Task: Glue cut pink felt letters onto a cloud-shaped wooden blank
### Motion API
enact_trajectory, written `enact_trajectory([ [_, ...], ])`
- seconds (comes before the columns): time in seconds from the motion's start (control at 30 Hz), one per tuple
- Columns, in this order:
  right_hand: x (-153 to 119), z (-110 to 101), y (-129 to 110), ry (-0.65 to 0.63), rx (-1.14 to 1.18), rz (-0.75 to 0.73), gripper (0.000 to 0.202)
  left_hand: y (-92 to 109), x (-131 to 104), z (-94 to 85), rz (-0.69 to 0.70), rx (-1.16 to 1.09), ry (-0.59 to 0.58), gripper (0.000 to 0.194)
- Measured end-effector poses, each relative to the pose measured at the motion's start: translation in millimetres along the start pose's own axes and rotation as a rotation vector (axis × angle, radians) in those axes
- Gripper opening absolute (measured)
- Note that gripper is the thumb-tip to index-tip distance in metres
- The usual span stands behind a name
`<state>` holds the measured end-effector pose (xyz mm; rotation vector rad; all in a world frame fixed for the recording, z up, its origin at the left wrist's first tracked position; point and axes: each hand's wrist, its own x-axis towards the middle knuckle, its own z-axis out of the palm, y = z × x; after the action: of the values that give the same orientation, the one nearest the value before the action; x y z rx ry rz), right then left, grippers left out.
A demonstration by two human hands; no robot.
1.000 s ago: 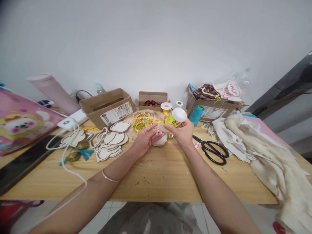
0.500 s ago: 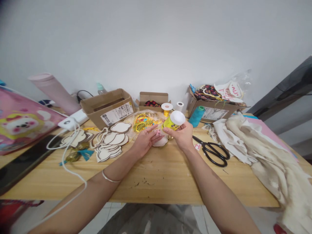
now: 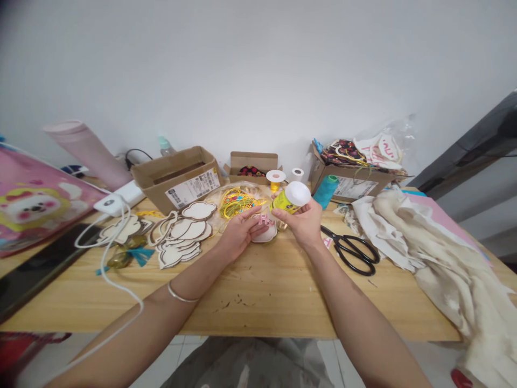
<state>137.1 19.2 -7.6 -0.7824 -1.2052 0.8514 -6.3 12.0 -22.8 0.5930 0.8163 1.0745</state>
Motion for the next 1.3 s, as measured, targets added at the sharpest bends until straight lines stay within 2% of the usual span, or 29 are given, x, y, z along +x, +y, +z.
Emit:
enact_trajectory([
  [0.4,-2.6,-4.2,2.6,-0.049,0.005,0.084,0.044,1.1,-0.7,1.2,-0.004,-0.019,0.022,0.05],
  [0.67,4.1,6.7,-19.2,0.108,0.066,0.002,0.053,-1.3,-0.2,-2.2,0.021,-0.007,-0.035,0.052],
  [0.93,-0.3,4.9,-1.1,0.086,0.038,0.007,0.049,-0.6,-3.2,1.4,-0.013,0.003,-0.055,0.061],
  [1.3,-2.2,1.8,-0.4,0.035,-0.009,0.008,0.049,-2.8,-2.6,-0.6,0.026,0.001,-0.063,0.065],
])
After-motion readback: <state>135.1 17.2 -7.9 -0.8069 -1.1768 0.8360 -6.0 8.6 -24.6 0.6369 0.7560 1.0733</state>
